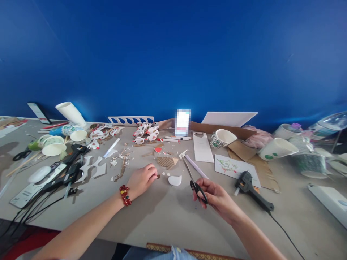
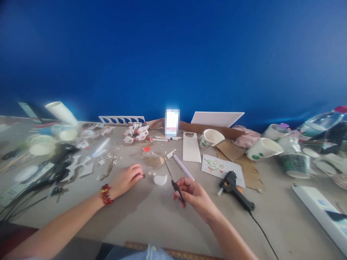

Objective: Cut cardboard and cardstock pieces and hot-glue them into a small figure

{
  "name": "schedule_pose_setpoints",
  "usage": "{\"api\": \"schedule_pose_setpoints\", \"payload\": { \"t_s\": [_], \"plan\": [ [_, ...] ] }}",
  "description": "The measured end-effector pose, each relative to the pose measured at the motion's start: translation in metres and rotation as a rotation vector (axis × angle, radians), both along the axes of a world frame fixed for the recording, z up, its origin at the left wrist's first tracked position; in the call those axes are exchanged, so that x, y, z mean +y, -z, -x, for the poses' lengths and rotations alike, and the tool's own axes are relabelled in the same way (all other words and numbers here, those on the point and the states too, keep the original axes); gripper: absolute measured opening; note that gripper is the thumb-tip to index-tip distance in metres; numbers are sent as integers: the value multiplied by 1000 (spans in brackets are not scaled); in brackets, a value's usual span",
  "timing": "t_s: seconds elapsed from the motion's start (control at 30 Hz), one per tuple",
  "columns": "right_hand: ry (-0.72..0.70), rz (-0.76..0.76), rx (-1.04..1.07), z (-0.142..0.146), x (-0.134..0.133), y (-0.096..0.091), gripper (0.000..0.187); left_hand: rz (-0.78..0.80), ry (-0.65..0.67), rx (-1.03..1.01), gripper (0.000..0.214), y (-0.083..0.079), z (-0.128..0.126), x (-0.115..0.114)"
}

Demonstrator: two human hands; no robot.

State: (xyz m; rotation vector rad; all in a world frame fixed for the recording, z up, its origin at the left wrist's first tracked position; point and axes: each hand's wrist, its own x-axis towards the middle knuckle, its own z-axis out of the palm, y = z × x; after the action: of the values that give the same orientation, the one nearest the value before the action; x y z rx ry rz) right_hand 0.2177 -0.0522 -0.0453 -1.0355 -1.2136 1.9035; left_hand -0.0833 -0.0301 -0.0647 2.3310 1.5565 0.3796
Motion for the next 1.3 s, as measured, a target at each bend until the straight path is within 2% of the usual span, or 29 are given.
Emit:
{"api": "schedule_pose_setpoints", "payload": {
  "t_s": [0.13,0.37,0.57,0.73,0.87,0.93,1.03,1.13,1.2,1.3],
  "plan": [
    [-104,2,9,5,2,-1,46,-10,27,4,27,-3,0,0],
    [-283,-133,-99,14,6,-2,51,-40,-18,32,27,1,-2,3],
    [-304,-122,-113,21,10,-4,49,5,-37,-73,19,1,0,2],
    [-310,-144,-102,24,14,-5,49,19,13,-77,16,2,0,3],
    [-304,-145,-97,25,16,-4,47,39,-60,-146,12,9,2,7],
    [-302,-141,-96,26,15,-3,46,38,-84,-171,11,7,3,8],
    [-234,-120,-91,30,15,-3,41,36,-74,-240,12,-7,0,5],
    [-65,-103,-77,41,18,-6,38,41,-46,-392,11,-29,-11,-1],
    [51,-114,-52,49,21,-9,38,96,-18,-521,6,-41,-21,-4],
    [179,-131,11,58,24,-12,40,277,9,-675,4,-52,-37,-6]
  ]
}}
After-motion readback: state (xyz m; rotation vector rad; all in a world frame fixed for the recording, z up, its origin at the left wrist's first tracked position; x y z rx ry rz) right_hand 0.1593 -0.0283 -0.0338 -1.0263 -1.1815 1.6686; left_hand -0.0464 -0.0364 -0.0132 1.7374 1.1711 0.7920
